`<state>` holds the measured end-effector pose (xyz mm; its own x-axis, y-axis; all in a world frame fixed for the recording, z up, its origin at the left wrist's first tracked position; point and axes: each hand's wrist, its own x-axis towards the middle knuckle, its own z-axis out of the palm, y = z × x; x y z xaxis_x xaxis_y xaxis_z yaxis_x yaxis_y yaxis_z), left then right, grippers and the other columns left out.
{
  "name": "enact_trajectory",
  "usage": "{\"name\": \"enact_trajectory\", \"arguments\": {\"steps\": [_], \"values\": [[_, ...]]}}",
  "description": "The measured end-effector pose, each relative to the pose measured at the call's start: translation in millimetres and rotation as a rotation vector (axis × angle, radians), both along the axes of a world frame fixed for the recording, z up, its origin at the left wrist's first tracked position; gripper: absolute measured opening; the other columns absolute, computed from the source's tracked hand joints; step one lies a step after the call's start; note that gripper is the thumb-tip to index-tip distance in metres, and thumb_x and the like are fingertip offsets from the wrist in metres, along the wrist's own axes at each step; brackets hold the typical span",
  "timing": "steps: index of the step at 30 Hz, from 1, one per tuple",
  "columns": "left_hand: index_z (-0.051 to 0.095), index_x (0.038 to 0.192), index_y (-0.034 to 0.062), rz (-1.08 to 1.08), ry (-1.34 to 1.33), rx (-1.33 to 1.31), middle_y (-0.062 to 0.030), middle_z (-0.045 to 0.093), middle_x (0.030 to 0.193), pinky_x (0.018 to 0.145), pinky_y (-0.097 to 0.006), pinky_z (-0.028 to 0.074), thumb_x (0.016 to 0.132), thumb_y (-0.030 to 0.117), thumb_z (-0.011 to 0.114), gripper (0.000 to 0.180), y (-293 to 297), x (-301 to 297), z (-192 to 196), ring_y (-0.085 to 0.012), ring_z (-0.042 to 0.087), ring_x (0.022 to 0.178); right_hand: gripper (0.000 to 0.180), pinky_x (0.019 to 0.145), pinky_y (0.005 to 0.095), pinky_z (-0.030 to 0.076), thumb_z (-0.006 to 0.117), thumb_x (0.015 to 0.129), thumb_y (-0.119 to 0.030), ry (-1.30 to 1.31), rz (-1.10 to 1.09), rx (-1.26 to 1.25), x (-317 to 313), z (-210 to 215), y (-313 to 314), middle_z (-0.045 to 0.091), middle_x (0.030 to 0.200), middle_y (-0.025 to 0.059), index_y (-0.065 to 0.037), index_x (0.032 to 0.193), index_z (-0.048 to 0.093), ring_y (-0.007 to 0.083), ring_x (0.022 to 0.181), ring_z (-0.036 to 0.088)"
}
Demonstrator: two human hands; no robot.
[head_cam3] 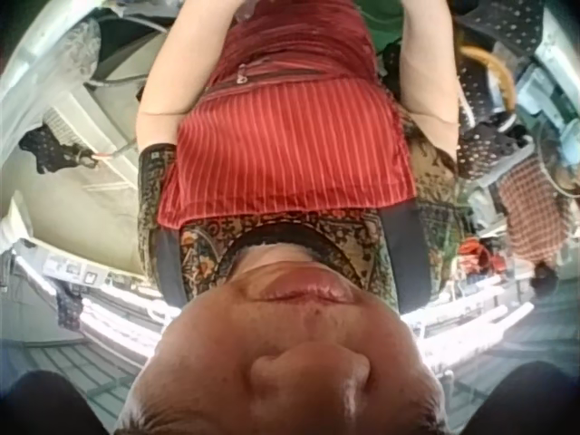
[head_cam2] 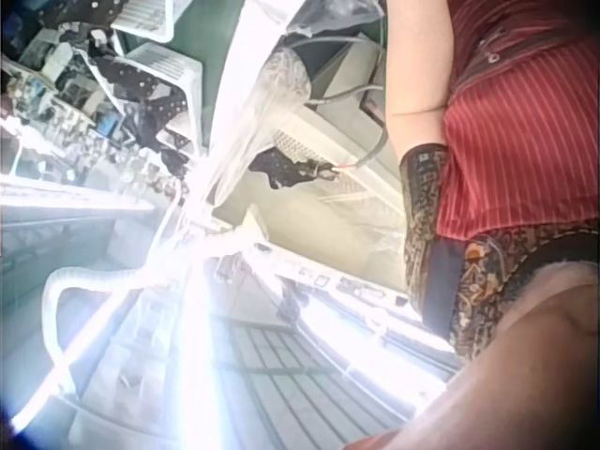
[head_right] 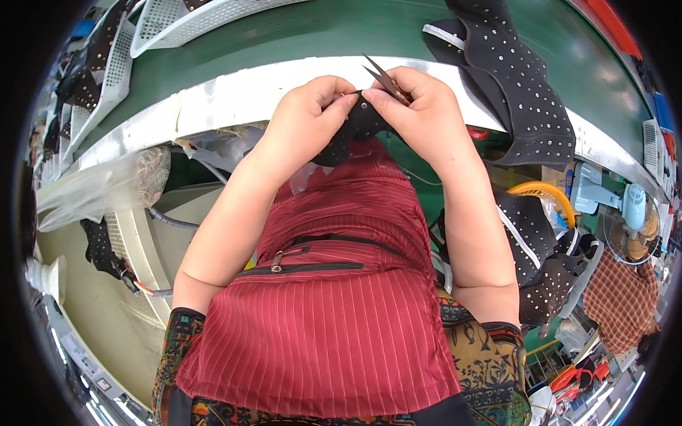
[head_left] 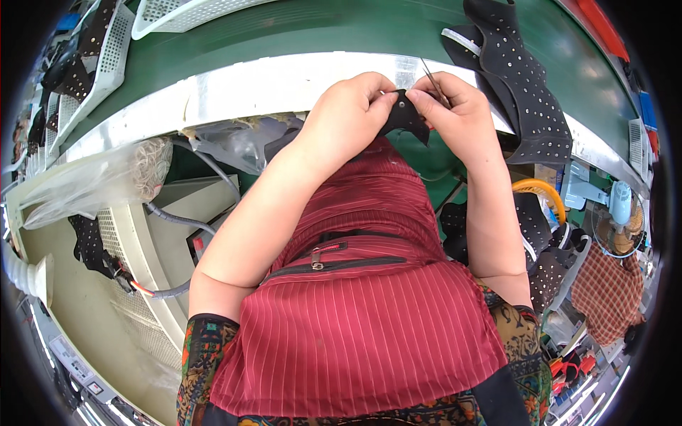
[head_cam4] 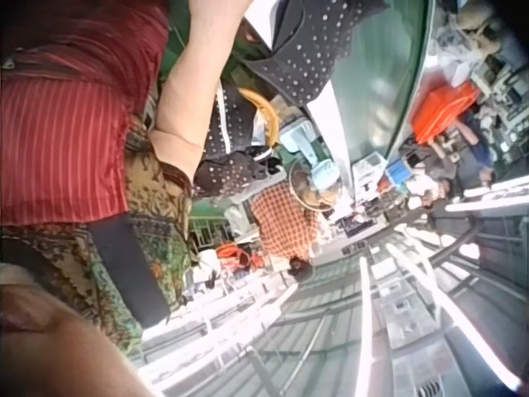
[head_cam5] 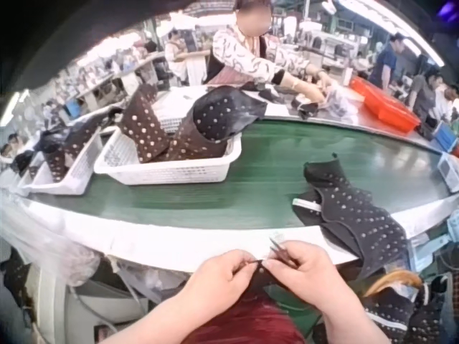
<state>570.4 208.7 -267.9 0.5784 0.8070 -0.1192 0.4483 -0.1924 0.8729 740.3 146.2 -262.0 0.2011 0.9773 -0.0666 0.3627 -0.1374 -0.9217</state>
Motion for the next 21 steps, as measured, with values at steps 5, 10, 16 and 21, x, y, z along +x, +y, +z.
{"name": "enact_trajectory", "arguments": {"steps": [5,10,16,21], "values": [[0.066,0.100,-0.0007,0.008,-0.101,-0.034,-0.0080,0.069,0.085,0.072,-0.026,0.050,0.089,0.014,0.060,0.019,-22.8,-20.1,23.4,-0.0117,0.063,0.078,0.016,0.055,0.0239,0.039,0.068,0.082,-0.015,-0.002,0.085,0.055,-14.2,18.9,-12.2,0.052,0.064,0.0001,0.001,0.086,0.063,0.0075,0.061,0.045],[0.066,0.097,-0.0006,0.066,0.004,0.234,-0.0085,0.069,0.083,0.067,-0.026,0.050,0.087,0.011,0.061,0.016,-38.5,-63.8,44.4,-0.0127,0.063,0.073,0.016,0.056,0.0236,0.040,0.068,0.082,-0.013,0.116,0.263,-0.013,-32.2,39.5,-25.1,0.054,0.066,0.0008,0.001,0.088,0.062,0.0066,0.063,0.047],[0.063,0.095,0.0056,0.034,0.318,0.886,-0.0087,0.061,0.074,0.057,-0.035,0.048,0.077,0.004,0.067,0.018,-76.8,-108.9,66.9,-0.0270,0.060,0.065,0.017,0.059,0.0232,0.042,0.068,0.081,-0.012,0.065,0.675,-0.108,-61.6,44.7,-25.5,0.054,0.065,0.0016,0.001,0.088,0.059,0.0080,0.062,0.048],[0.060,0.097,0.0088,0.161,0.409,1.104,-0.0033,0.053,0.069,0.055,-0.033,0.045,0.074,0.008,0.063,0.023,-85.5,-151.2,64.8,-0.0212,0.056,0.061,0.016,0.062,0.0226,0.045,0.066,0.086,-0.017,0.922,0.963,-0.341,-91.2,53.1,-36.9,0.059,0.071,-0.0004,-0.003,0.088,0.060,0.0071,0.069,0.056]]}}
